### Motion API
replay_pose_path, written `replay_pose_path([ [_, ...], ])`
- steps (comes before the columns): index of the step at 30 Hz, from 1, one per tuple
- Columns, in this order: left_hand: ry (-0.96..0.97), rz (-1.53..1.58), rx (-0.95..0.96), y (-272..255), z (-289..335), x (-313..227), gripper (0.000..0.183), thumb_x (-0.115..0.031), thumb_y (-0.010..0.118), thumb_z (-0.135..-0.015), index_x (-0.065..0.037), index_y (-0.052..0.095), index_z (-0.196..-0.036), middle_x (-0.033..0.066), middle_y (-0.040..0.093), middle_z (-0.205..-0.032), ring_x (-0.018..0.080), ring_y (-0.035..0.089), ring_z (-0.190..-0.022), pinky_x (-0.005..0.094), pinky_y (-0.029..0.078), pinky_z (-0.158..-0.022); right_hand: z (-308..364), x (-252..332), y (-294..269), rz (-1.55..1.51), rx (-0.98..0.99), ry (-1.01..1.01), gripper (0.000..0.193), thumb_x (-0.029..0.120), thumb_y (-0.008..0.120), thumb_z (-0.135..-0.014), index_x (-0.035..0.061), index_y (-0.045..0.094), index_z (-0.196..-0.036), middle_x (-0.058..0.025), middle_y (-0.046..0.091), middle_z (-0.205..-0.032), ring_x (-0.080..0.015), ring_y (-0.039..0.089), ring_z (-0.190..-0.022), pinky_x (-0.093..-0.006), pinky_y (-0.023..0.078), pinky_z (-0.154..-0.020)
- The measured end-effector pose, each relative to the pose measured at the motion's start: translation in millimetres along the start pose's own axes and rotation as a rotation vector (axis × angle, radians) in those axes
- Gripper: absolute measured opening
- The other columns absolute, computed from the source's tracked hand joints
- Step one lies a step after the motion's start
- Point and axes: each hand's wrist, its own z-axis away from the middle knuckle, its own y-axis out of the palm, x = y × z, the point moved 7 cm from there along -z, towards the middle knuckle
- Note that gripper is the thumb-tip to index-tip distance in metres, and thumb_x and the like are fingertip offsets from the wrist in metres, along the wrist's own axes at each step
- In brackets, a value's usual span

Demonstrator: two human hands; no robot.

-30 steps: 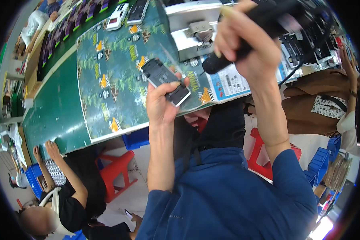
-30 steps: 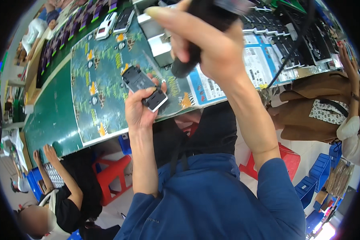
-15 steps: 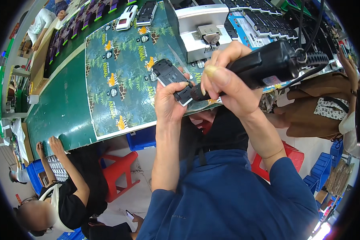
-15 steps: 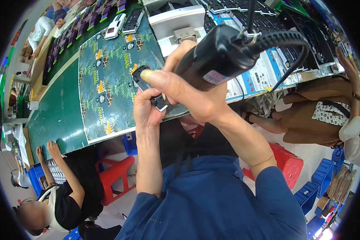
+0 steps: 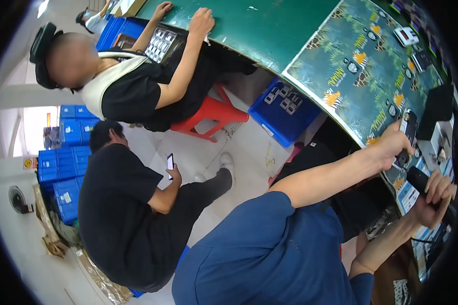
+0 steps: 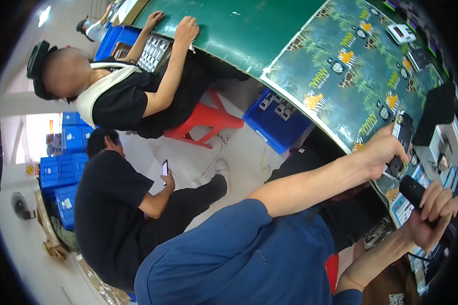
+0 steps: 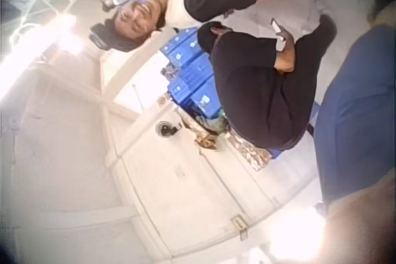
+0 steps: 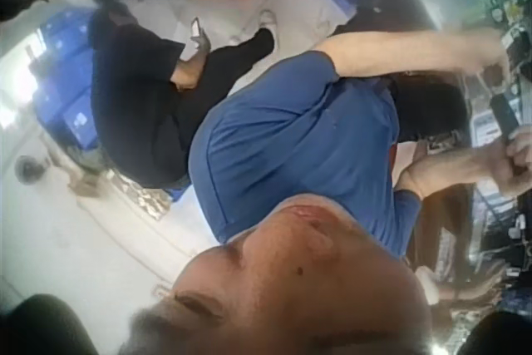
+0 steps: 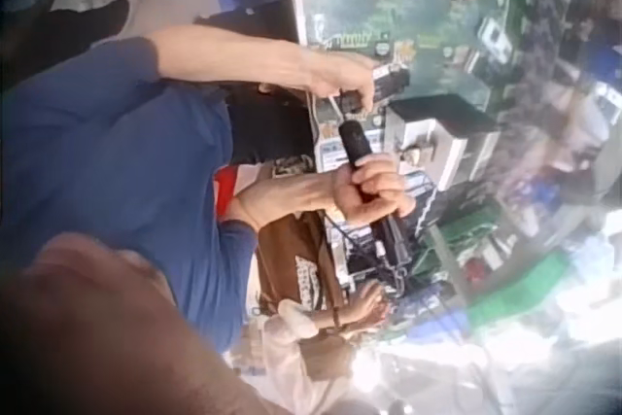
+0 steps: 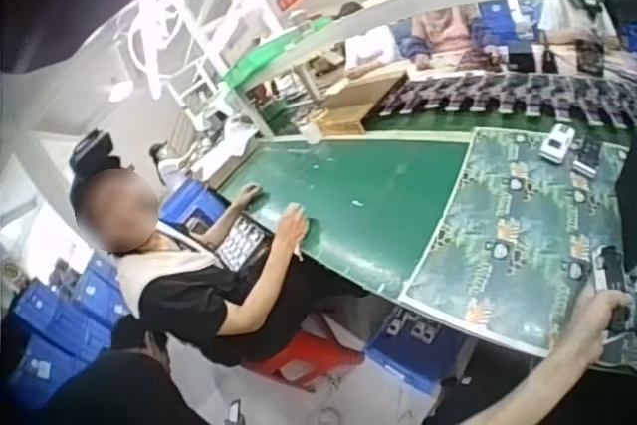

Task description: Assembling small electronic toy components using an electric screwdriver on a factory production line.

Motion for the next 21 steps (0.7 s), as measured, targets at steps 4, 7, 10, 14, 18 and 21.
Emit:
replay_pose_path([
  [4,-0.019,0.015,-0.001,-8,0,-5,0.046,0.016,0.059,-0.060,-0.007,0.053,-0.100,0.0067,0.052,-0.087,0.0227,0.055,-0.079,0.0365,0.048,-0.067,1,-6,7,-0.004,-0.015,-0.013,0.021,0.021,0.054,-0.092,0.0105,0.042,-0.078,0.0020,0.035,-0.062,-0.0072,0.029,-0.051,-0.0255,0.027,-0.059],
  [7,-0.016,-0.014,-0.001,-7,0,-4,0.046,0.015,0.059,-0.062,-0.007,0.053,-0.102,0.0065,0.053,-0.086,0.0226,0.055,-0.079,0.0360,0.047,-0.067,3,-1,4,0.015,-0.012,0.003,0.026,0.025,0.059,-0.089,0.0114,0.041,-0.077,0.0004,0.035,-0.063,-0.0088,0.031,-0.052,-0.0259,0.027,-0.060],
  [10,-0.013,-0.081,0.011,1,5,-7,0.045,0.013,0.059,-0.065,-0.006,0.055,-0.105,0.0054,0.053,-0.081,0.0197,0.055,-0.076,0.0333,0.047,-0.067,8,4,2,0.119,-0.054,-0.005,0.025,0.028,0.060,-0.089,0.0087,0.045,-0.083,-0.0010,0.036,-0.064,-0.0100,0.033,-0.055,-0.0261,0.027,-0.062],
  [14,0.059,-0.233,0.142,32,18,-35,0.024,-0.009,0.068,-0.083,-0.003,0.057,-0.104,0.0038,0.055,-0.080,0.0125,0.057,-0.076,0.0281,0.048,-0.065,11,23,0,0.098,-0.038,-0.008,0.024,0.029,0.059,-0.090,0.0093,0.046,-0.086,-0.0020,0.039,-0.070,-0.0110,0.035,-0.061,-0.0274,0.028,-0.067],
  [18,0.994,-1.495,0.097,43,20,-98,0.074,-0.066,0.078,-0.059,-0.003,0.064,-0.095,0.0139,0.062,-0.090,0.0315,0.061,-0.089,0.0414,0.048,-0.078,9,38,0,-0.029,-0.120,-0.054,0.024,0.026,0.057,-0.092,0.0082,0.042,-0.087,-0.0019,0.033,-0.069,-0.0108,0.032,-0.060,-0.0270,0.028,-0.067],
  [21,1.191,-2.118,0.382,38,2,-116,0.084,-0.078,0.070,-0.051,-0.004,0.062,-0.089,0.0112,0.059,-0.089,0.0265,0.060,-0.089,0.0386,0.045,-0.078,8,33,2,-0.068,-0.016,-0.029,0.018,0.021,0.054,-0.096,0.0054,0.047,-0.090,-0.0010,0.035,-0.071,-0.0100,0.033,-0.061,-0.0262,0.028,-0.065],
])
